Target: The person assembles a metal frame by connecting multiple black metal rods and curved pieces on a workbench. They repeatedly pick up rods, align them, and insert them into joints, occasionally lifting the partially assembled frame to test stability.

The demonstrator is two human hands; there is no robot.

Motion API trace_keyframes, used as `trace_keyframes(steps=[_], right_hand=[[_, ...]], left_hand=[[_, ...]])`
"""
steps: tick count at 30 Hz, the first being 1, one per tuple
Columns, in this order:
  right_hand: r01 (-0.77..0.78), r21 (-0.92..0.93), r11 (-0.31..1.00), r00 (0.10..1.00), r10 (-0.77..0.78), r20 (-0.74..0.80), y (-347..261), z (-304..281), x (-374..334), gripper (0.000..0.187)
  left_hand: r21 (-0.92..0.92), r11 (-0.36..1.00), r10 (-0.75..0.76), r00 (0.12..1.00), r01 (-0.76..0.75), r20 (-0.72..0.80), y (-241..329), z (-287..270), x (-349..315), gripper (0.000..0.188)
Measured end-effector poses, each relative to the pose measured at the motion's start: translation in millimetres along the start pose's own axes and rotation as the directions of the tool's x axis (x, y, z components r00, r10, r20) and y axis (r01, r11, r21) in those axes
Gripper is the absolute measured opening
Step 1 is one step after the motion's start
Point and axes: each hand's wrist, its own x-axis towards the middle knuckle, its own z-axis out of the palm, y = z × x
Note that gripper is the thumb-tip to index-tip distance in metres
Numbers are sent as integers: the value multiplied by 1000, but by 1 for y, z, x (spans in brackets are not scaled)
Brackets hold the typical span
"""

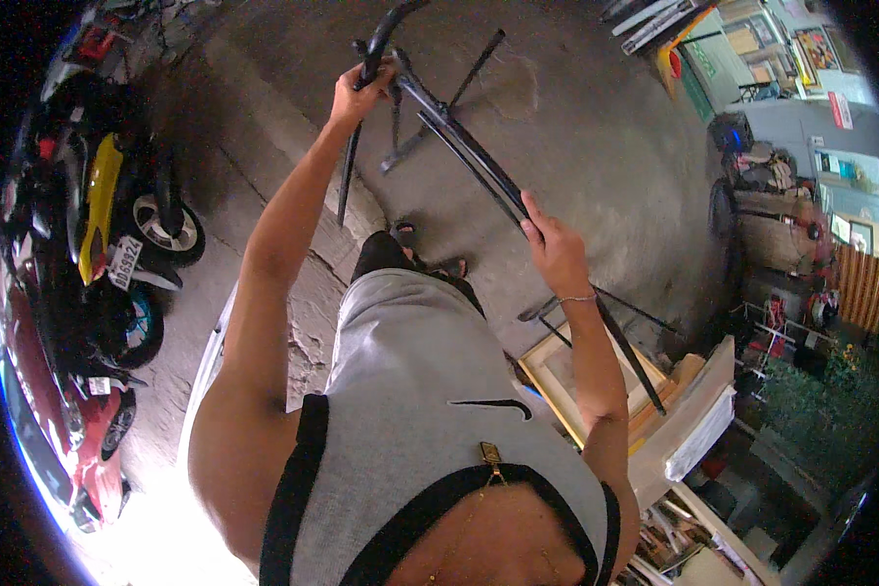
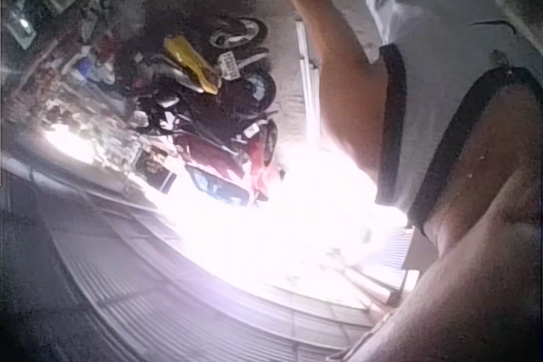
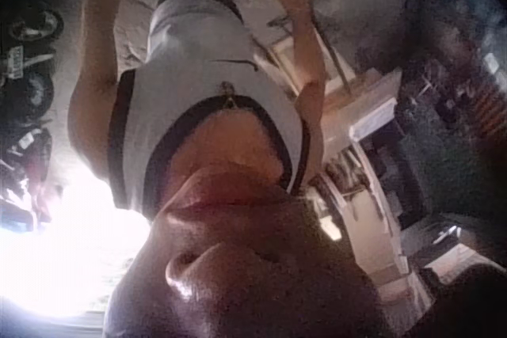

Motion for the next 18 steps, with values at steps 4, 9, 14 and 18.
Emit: trace_keyframes(steps=[4, 9, 14, 18], right_hand=[[-26, 46, 999, 1000, 26, -1, 1, 4, -7, 48], [-7, 62, 998, 1000, 8, -23, 4, 14, -10, 49], [-79, 188, 979, 997, 76, 23, 7, 21, -16, 48], [-106, 69, 992, 990, 99, 97, 24, 14, -13, 46]], left_hand=[[-30, 995, -89, 993, 92, 73, -16, -3, 7, 31], [-95, 981, -161, 982, 170, 94, -18, 3, 17, 27], [59, 980, -194, 973, 188, 128, -7, 15, 18, 20], [63, 990, -133, 972, 123, 196, -5, 10, 20, 19]])
